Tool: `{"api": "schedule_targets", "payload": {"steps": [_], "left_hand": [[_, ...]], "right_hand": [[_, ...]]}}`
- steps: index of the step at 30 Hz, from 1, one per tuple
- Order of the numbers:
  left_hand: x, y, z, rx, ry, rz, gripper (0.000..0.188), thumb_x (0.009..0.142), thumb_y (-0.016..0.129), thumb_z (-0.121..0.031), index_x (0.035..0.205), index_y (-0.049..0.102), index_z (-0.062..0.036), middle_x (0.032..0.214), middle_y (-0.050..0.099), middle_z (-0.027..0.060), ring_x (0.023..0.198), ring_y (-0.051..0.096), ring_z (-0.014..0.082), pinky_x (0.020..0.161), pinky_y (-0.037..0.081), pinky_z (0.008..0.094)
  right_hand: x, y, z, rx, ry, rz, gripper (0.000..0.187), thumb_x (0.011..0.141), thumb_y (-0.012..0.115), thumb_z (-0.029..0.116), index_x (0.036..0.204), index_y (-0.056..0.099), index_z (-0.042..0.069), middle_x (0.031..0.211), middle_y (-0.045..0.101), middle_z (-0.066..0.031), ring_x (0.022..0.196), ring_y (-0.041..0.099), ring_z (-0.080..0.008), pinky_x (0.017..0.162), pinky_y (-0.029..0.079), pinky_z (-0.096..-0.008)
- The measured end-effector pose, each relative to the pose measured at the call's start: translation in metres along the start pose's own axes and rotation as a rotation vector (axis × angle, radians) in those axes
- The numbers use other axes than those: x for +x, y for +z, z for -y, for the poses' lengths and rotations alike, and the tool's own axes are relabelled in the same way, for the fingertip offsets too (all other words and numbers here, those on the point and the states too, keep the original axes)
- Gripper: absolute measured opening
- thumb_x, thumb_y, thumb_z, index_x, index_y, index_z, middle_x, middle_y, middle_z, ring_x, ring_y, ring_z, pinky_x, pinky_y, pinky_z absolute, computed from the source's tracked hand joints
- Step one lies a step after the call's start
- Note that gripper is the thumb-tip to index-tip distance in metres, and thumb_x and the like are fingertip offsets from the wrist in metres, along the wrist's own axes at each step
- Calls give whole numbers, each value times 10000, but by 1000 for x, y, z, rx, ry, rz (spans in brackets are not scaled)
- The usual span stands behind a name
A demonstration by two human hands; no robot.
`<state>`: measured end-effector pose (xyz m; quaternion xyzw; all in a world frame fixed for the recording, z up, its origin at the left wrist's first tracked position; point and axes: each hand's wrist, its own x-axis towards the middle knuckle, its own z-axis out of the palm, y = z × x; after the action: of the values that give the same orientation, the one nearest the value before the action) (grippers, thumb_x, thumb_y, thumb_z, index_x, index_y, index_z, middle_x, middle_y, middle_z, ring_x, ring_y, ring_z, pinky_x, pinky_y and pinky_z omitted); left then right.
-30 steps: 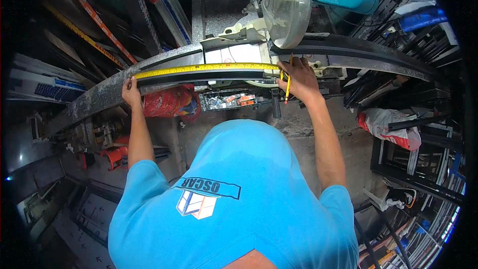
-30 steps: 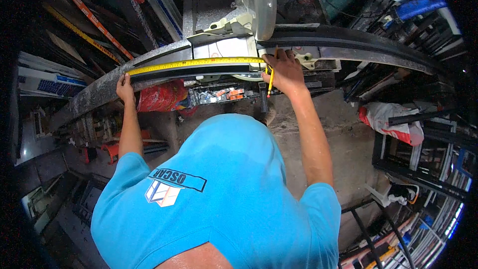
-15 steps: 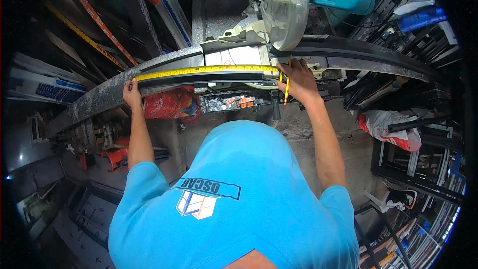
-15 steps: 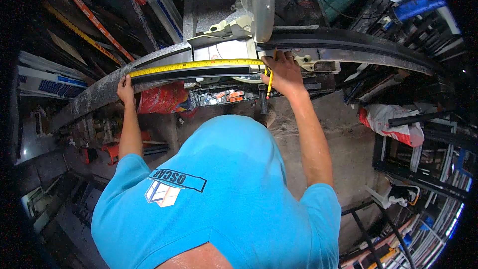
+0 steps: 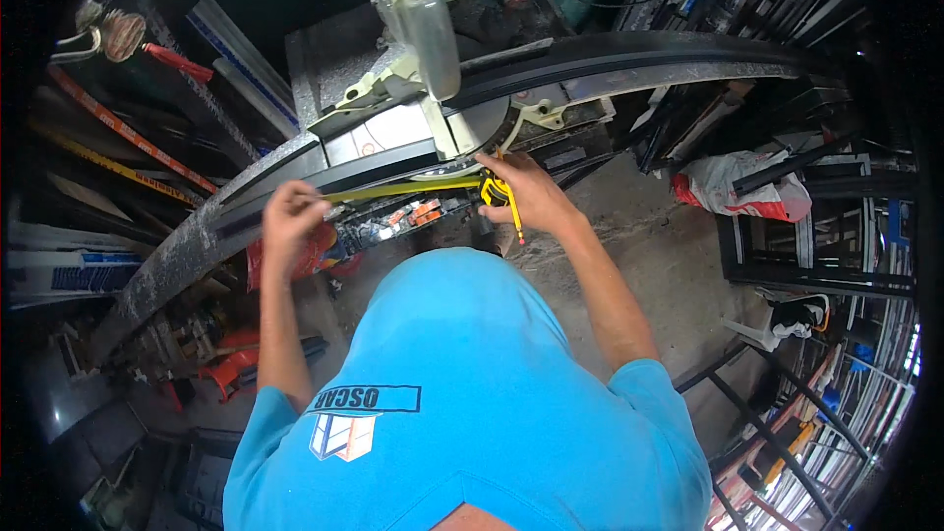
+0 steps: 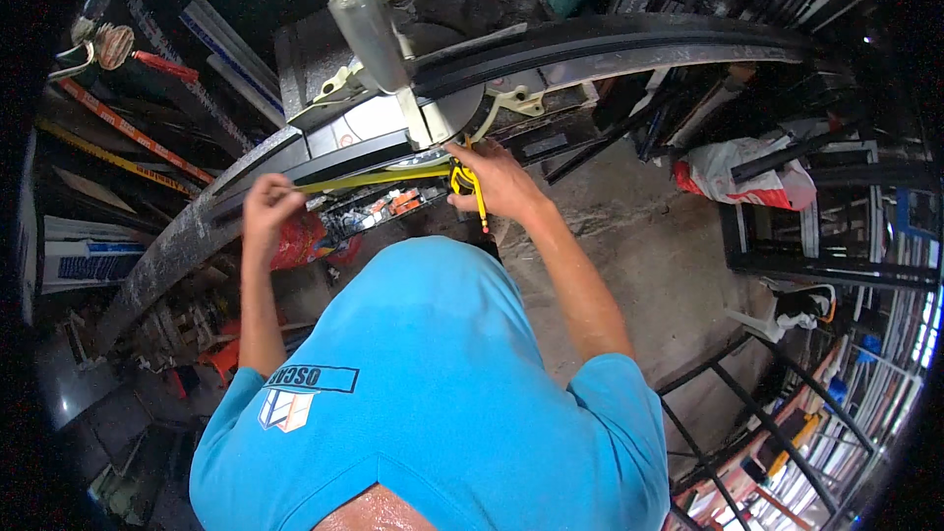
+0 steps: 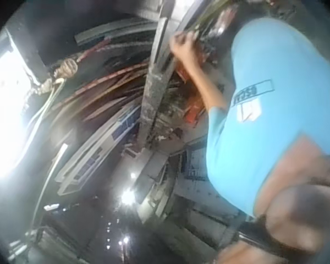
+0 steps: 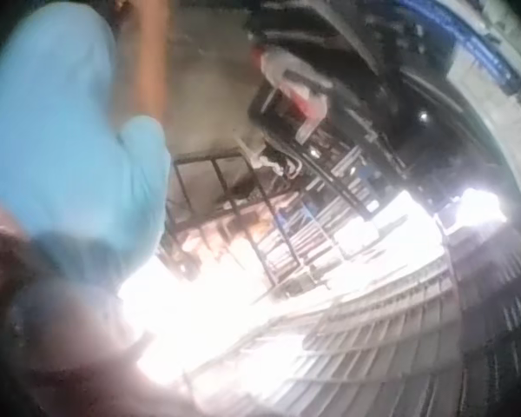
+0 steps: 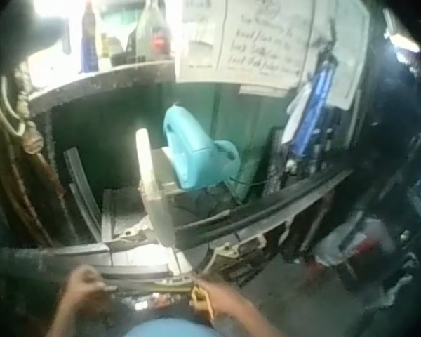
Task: The person measures and marks a long black metal frame using a tape measure and pencil. They then position the frame on a miter saw and cut it into smaller sections. The person repeats this process, measuring and cutting multiple pieces from the frame.
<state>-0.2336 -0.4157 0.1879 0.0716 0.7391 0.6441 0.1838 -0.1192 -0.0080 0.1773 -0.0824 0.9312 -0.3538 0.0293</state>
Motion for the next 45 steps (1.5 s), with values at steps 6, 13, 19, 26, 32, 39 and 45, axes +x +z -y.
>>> {"api": "schedule_targets", "payload": {"steps": [6,13,19,26,32,39,45], "left_hand": [[-3,71,-15,233,-136,308,233,911,746,-122,1099,702,8,1036,718,58,935,636,122,877,507,297],[-5,75,-12,361,-188,165,234,933,734,-155,1092,701,13,956,710,48,861,617,110,808,503,282],[-18,95,-14,521,-239,234,267,937,715,-193,1128,706,-7,920,693,50,820,607,123,747,509,301],[-45,98,-12,548,-363,217,293,928,730,-218,1120,698,0,940,708,92,890,646,170,816,519,344],[-75,101,18,494,-426,155,343,937,726,-233,1172,693,15,1087,719,137,1031,671,233,919,519,369],[-87,125,15,521,-523,133,393,923,732,-237,1210,683,27,1154,721,167,1078,673,268,940,513,383],[-99,123,38,484,-457,131,397,914,740,-243,1188,682,38,1108,728,158,1014,681,246,895,519,377]], "right_hand": [[-26,-37,-63,-91,200,-45,728,682,839,302,1254,570,-60,1152,647,-292,1087,603,-477,942,509,-513],[-37,-78,-169,-229,298,-20,649,742,787,264,1292,590,-17,1128,672,-279,1100,641,-425,937,525,-496],[-36,-79,-201,-190,145,-15,473,817,736,157,1270,650,50,1083,705,-232,1015,674,-425,888,553,-487],[-28,-88,-215,-155,221,-48,422,848,703,103,1267,667,79,1136,684,-241,1056,668,-422,852,550,-482],[-13,-97,-203,-212,117,-160,456,799,716,14,1241,612,54,1013,666,-178,992,644,-400,833,523,-456],[67,-109,-176,-309,-14,-472,463,850,707,86,1300,610,133,1169,654,-191,1043,638,-419,856,523,-478],[111,-108,-218,-351,-13,-234,368,899,712,226,1263,688,178,1248,657,-174,1051,659,-404,858,542,-474]]}}
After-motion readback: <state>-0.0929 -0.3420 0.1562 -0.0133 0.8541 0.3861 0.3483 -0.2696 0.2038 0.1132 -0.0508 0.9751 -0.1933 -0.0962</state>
